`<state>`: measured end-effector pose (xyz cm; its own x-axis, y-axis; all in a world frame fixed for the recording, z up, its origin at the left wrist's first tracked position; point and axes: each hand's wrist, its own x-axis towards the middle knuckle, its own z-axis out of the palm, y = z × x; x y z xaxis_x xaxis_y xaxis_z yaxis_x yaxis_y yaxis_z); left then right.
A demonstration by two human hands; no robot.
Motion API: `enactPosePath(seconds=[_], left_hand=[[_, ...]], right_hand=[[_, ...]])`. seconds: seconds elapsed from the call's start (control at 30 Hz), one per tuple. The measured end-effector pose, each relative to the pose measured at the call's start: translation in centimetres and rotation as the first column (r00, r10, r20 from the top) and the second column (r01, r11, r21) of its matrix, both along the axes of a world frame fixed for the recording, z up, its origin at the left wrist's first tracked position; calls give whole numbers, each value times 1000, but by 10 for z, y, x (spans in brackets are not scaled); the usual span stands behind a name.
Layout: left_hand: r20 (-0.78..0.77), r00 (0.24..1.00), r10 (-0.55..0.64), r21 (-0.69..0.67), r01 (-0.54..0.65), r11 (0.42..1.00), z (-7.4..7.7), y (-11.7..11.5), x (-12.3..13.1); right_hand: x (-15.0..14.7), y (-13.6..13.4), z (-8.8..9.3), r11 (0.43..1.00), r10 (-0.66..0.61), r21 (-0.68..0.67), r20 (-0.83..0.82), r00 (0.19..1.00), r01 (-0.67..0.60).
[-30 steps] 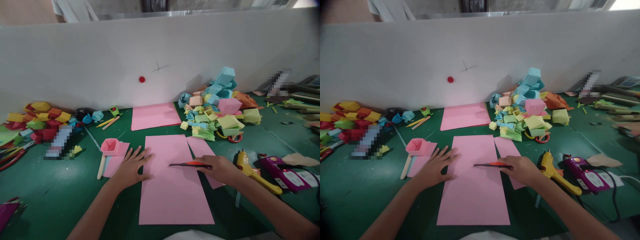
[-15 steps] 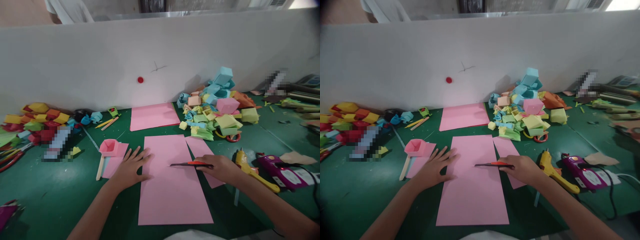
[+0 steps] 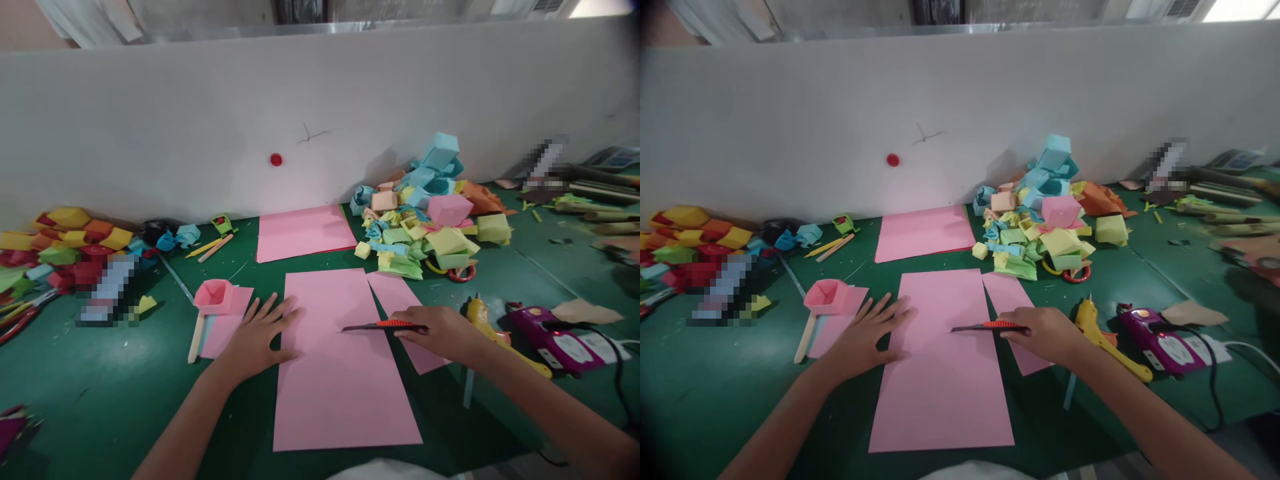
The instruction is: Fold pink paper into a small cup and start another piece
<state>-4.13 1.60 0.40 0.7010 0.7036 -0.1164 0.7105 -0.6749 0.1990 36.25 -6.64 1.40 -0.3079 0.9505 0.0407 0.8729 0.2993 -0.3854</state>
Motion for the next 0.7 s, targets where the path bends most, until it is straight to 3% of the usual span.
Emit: enactPosePath(seconds=[0.3, 0.7], left_hand=[[-13, 1000, -4, -1, 4, 1000, 1, 0, 0], [-4, 1000, -3, 5, 3, 1000, -2, 1, 0]], right_hand=[[7, -4, -1, 999, -16, -48, 4, 1000, 16], [8, -6, 12, 997, -25, -78, 0, 1000, 25]])
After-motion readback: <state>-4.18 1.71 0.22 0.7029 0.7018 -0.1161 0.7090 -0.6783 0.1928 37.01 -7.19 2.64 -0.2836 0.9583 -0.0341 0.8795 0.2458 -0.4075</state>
